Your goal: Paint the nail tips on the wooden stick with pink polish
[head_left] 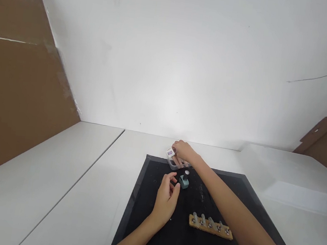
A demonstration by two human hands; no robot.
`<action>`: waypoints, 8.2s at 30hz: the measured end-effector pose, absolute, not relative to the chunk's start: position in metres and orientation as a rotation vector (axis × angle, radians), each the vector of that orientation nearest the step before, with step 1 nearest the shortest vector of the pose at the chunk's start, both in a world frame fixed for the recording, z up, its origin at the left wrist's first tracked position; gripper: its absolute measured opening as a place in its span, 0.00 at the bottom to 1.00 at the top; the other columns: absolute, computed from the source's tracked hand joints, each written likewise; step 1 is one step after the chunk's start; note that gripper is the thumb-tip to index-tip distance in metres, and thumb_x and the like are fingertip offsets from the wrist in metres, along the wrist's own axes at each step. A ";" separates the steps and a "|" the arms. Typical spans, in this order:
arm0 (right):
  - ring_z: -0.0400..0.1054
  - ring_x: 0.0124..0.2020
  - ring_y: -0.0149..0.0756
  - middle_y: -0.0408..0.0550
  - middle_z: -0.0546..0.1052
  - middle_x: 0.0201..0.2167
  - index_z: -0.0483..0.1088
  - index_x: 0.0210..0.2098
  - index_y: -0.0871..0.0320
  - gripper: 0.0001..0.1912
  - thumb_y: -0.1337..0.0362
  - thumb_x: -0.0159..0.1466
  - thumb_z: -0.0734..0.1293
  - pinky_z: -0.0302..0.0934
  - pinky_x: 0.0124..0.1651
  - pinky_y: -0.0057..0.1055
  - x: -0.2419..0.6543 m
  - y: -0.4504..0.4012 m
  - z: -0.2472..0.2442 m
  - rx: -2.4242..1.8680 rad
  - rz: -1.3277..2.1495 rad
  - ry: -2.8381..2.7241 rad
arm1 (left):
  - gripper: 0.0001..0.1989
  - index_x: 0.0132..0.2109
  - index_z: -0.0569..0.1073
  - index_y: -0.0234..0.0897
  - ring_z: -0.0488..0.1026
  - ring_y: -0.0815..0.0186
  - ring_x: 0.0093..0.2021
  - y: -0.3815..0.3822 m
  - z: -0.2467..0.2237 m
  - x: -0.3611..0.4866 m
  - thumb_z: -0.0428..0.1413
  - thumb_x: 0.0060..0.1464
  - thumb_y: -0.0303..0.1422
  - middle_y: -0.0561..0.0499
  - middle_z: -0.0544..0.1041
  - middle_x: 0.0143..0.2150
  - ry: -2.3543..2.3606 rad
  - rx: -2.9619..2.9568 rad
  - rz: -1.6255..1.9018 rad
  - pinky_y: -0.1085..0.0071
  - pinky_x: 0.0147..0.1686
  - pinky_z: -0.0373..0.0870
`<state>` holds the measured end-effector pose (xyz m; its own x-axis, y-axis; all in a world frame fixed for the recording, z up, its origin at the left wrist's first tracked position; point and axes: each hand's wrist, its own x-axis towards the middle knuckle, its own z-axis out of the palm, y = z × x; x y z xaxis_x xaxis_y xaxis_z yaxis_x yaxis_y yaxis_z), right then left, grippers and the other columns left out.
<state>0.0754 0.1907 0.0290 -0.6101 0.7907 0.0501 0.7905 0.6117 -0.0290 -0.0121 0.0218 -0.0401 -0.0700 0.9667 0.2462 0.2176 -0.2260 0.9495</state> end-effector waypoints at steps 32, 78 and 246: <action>0.68 0.28 0.33 0.43 0.70 0.29 0.70 0.36 0.55 0.09 0.62 0.56 0.69 0.65 0.33 0.31 0.167 0.008 0.029 -0.884 1.232 -1.785 | 0.19 0.45 0.69 0.38 0.67 0.66 0.32 -0.013 -0.010 -0.004 0.51 0.52 0.46 0.50 0.71 0.34 0.690 1.158 1.111 0.69 0.33 0.65; 0.70 0.27 0.35 0.48 0.75 0.30 0.70 0.46 0.56 0.13 0.68 0.65 0.58 0.65 0.29 0.28 0.173 -0.012 -0.009 -0.993 0.507 -1.899 | 0.12 0.31 0.64 0.37 0.61 0.71 0.30 -0.004 -0.011 -0.008 0.60 0.46 0.36 0.56 0.67 0.27 0.857 1.000 1.190 0.75 0.33 0.57; 0.64 0.25 0.32 0.43 0.72 0.21 0.64 0.20 0.57 0.20 0.57 0.66 0.58 0.59 0.31 0.28 0.201 0.003 0.022 -0.917 1.034 -1.793 | 0.06 0.33 0.73 0.35 0.70 0.70 0.26 -0.019 -0.023 0.027 0.57 0.43 0.28 0.52 0.74 0.26 1.162 1.624 0.772 0.76 0.26 0.69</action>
<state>0.2014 0.0033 0.0222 -0.3701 0.8773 0.3056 0.1746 0.3888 -0.9046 0.0275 -0.0194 -0.0226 0.3459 0.9376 -0.0359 0.3303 -0.0859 0.9400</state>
